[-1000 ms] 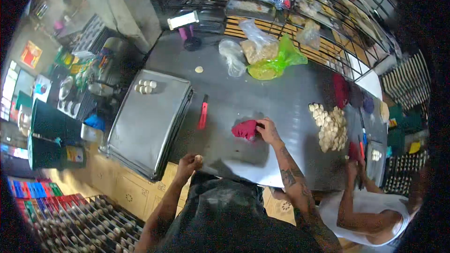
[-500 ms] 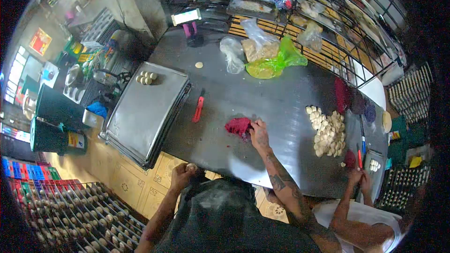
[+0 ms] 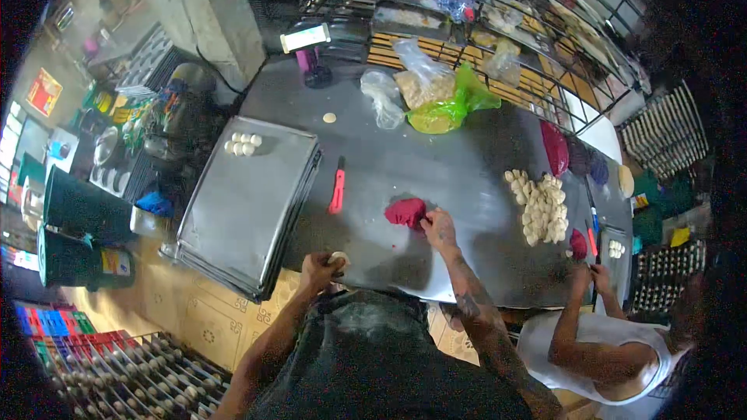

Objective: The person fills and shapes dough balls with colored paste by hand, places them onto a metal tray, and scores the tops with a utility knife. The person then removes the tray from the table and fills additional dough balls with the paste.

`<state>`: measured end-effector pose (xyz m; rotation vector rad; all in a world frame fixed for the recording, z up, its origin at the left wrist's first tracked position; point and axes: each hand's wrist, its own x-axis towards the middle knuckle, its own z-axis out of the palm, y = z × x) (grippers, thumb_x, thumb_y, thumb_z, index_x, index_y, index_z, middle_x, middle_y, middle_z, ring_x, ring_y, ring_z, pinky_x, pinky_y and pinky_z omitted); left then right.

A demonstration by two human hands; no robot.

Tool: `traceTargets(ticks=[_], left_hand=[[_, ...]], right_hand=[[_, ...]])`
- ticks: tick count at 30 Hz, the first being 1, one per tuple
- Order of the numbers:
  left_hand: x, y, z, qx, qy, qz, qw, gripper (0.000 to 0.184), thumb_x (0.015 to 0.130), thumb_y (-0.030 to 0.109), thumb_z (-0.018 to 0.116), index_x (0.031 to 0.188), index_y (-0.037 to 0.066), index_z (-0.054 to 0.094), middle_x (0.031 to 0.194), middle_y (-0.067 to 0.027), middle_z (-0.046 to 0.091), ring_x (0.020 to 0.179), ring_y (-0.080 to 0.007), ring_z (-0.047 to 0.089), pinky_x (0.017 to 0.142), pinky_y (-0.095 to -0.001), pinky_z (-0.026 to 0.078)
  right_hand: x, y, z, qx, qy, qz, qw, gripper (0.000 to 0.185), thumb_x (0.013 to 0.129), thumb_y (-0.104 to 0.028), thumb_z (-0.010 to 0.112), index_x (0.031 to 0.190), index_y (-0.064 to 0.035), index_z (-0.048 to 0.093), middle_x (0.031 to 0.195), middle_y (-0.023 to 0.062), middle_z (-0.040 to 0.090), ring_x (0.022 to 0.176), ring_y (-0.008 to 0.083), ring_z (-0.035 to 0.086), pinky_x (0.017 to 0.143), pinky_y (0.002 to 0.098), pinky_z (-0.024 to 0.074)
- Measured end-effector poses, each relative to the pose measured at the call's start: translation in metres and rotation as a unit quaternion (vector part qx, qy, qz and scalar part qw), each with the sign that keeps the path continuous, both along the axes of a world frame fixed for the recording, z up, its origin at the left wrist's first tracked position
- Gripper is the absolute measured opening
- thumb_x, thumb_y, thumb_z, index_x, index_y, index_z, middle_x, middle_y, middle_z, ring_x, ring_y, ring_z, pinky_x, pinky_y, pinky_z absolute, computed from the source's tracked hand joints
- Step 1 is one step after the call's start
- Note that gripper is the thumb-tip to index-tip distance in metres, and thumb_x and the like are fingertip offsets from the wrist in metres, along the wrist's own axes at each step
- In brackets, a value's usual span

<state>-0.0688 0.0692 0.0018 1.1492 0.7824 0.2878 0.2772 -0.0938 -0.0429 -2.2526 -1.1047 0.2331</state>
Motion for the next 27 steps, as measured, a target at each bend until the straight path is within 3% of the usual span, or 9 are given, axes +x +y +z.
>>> traceTargets(ticks=[3, 6, 9, 11, 13, 18, 21, 24, 27], left_hand=[[0.008, 0.023, -0.015, -0.051, -0.034, 0.031, 0.998, 0.023, 0.09, 0.012, 0.073, 0.104, -0.007, 0.069, 0.091, -0.0096, 0.071, 0.08, -0.0174, 0.069, 0.069, -0.031, 0.057], [0.018, 0.047, -0.01, -0.041, -0.025, 0.012, 0.999, 0.026, 0.091, 0.014, 0.072, 0.103, -0.008, 0.069, 0.091, -0.0098, 0.071, 0.082, -0.017, 0.069, 0.069, -0.0307, 0.057], [0.038, 0.056, 0.0, 0.033, 0.021, -0.055, 0.998, 0.027, 0.092, 0.017, 0.072, 0.102, -0.009, 0.069, 0.091, -0.0094, 0.071, 0.083, -0.0166, 0.069, 0.07, -0.0305, 0.057], [0.062, 0.047, 0.003, -0.147, -0.007, -0.065, 0.987, 0.03, 0.092, 0.023, 0.073, 0.101, -0.004, 0.069, 0.092, -0.0066, 0.069, 0.084, -0.0134, 0.066, 0.075, -0.0287, 0.055], [0.079, 0.029, 0.006, -0.244, -0.018, -0.07, 0.967, 0.031, 0.092, 0.027, 0.073, 0.101, -0.002, 0.069, 0.092, -0.0052, 0.069, 0.085, -0.0118, 0.065, 0.078, -0.0277, 0.054], [0.116, 0.008, 0.008, -0.064, 0.021, -0.087, 0.994, 0.034, 0.093, 0.029, 0.072, 0.102, -0.004, 0.07, 0.095, -0.0065, 0.07, 0.086, -0.0126, 0.066, 0.075, -0.0268, 0.054], [0.115, -0.009, -0.011, -0.001, 0.038, -0.024, 0.999, 0.03, 0.092, 0.022, 0.073, 0.103, -0.006, 0.071, 0.094, -0.0073, 0.071, 0.084, -0.014, 0.067, 0.072, -0.0271, 0.054], [0.107, -0.016, -0.009, -0.127, -0.048, 0.083, 0.987, 0.023, 0.094, 0.018, 0.07, 0.1, -0.005, 0.072, 0.09, -0.0045, 0.072, 0.081, -0.0121, 0.065, 0.07, -0.0274, 0.053], [0.09, -0.026, -0.001, -0.062, -0.048, 0.021, 0.997, 0.021, 0.094, 0.014, 0.068, 0.101, -0.005, 0.072, 0.089, -0.0052, 0.073, 0.083, -0.012, 0.066, 0.07, -0.028, 0.054]], right_hand=[[0.003, 0.002, 0.031, -0.192, 0.164, 0.053, 0.966, 0.023, 0.081, -0.014, 0.075, 0.097, 0.0021, 0.07, 0.087, 0.0086, 0.066, 0.078, 0.0273, 0.064, 0.075, 0.0377, 0.0507], [-0.011, -0.013, -0.005, -0.059, 0.294, 0.056, 0.952, 0.022, 0.083, -0.015, 0.076, 0.097, 0.0024, 0.072, 0.083, 0.0107, 0.069, 0.069, 0.0269, 0.066, 0.069, 0.0354, 0.0518], [-0.073, -0.002, 0.043, 0.023, 0.325, -0.007, 0.946, 0.02, 0.086, -0.013, 0.074, 0.099, 0.001, 0.072, 0.084, 0.0096, 0.069, 0.072, 0.0225, 0.065, 0.069, 0.0338, 0.0511], [-0.105, 0.022, 0.062, 0.065, 0.337, -0.039, 0.938, 0.018, 0.087, -0.013, 0.073, 0.1, 0.0002, 0.073, 0.084, 0.009, 0.069, 0.073, 0.0203, 0.065, 0.07, 0.033, 0.0508], [-0.131, 0.036, 0.068, 0.153, 0.101, -0.011, 0.983, 0.021, 0.089, -0.013, 0.072, 0.107, -0.0023, 0.071, 0.084, 0.0045, 0.068, 0.076, 0.0136, 0.064, 0.068, 0.0302, 0.0499], [-0.155, 0.038, 0.08, 0.0, -0.141, -0.042, 0.989, 0.036, 0.086, -0.016, 0.075, 0.118, -0.0017, 0.068, 0.099, 0.0064, 0.071, 0.087, 0.0143, 0.063, 0.078, 0.0315, 0.0524], [-0.148, 0.022, 0.079, 0.154, 0.375, 0.025, 0.914, 0.026, 0.093, -0.015, 0.069, 0.117, -0.0049, 0.068, 0.089, 0.0018, 0.067, 0.084, 0.0104, 0.063, 0.07, 0.0269, 0.0511], [-0.124, 0.005, 0.086, 0.171, 0.482, -0.046, 0.858, 0.023, 0.095, -0.014, 0.067, 0.116, -0.0034, 0.068, 0.088, 0.0007, 0.067, 0.082, 0.0095, 0.062, 0.071, 0.0266, 0.0511], [-0.126, 0.0, 0.081, 0.167, 0.518, -0.051, 0.838, 0.021, 0.096, -0.012, 0.065, 0.115, -0.0023, 0.067, 0.088, 0.0001, 0.066, 0.082, 0.009, 0.061, 0.072, 0.0261, 0.0512]])
